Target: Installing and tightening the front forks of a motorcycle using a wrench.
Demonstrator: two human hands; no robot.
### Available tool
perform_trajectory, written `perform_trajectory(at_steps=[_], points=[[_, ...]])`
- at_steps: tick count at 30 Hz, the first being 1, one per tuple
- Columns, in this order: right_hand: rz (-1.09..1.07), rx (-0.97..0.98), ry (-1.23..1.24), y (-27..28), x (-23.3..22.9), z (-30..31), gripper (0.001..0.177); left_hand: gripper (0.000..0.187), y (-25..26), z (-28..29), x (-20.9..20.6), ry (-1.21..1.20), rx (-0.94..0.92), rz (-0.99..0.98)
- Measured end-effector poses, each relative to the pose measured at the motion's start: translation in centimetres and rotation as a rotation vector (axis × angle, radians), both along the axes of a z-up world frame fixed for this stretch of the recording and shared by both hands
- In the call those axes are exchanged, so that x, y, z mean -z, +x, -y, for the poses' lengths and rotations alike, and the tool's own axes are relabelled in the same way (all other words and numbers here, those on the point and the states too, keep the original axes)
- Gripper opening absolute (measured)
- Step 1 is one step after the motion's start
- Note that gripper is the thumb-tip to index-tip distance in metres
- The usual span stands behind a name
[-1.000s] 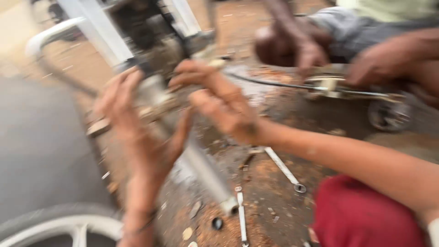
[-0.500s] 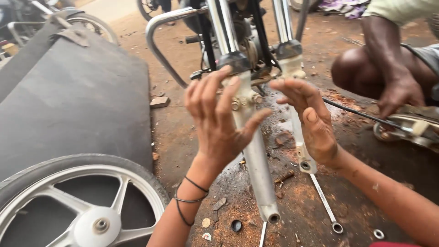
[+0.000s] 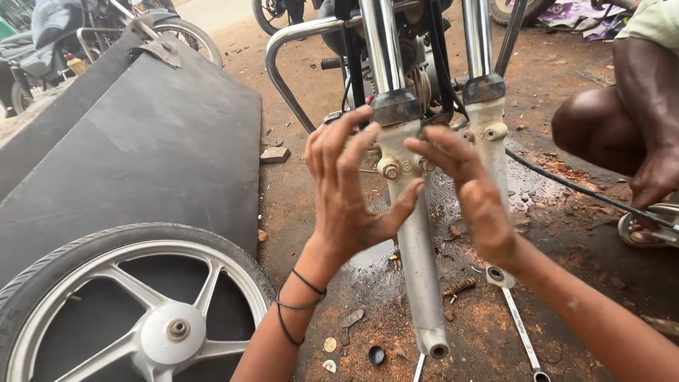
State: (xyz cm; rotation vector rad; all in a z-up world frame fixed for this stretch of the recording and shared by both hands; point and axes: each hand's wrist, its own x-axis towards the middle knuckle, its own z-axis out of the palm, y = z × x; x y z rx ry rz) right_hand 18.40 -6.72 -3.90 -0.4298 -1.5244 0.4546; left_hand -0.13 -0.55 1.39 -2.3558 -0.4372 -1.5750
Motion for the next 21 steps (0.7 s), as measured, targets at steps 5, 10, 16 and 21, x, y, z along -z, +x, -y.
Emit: perform_trajectory(at_steps=[5,10,16,21], points=[[-0.024,0.014,0.009,0.1,1.3,0.9,0.057,0.061,-0.9,-1.2,0.5,-0.133,0.163,-0.005],[0.236,0.345,0.111,1.1,-0.7,-0.8,0.055,0.053,-0.6,-0.5,0.6,-0.148,0.199,-0.108],[0.05,0.425,0.016,1.0,-0.4,-1.9,0.056,0.03,-0.6,-0.1,0.5,-0.13,0.176,-0.058],[0.197,0.646,0.128,-0.4,-2.5,-0.7,0.05,0.033,-0.6,-0.6,1.0,-0.115,0.168,0.01]])
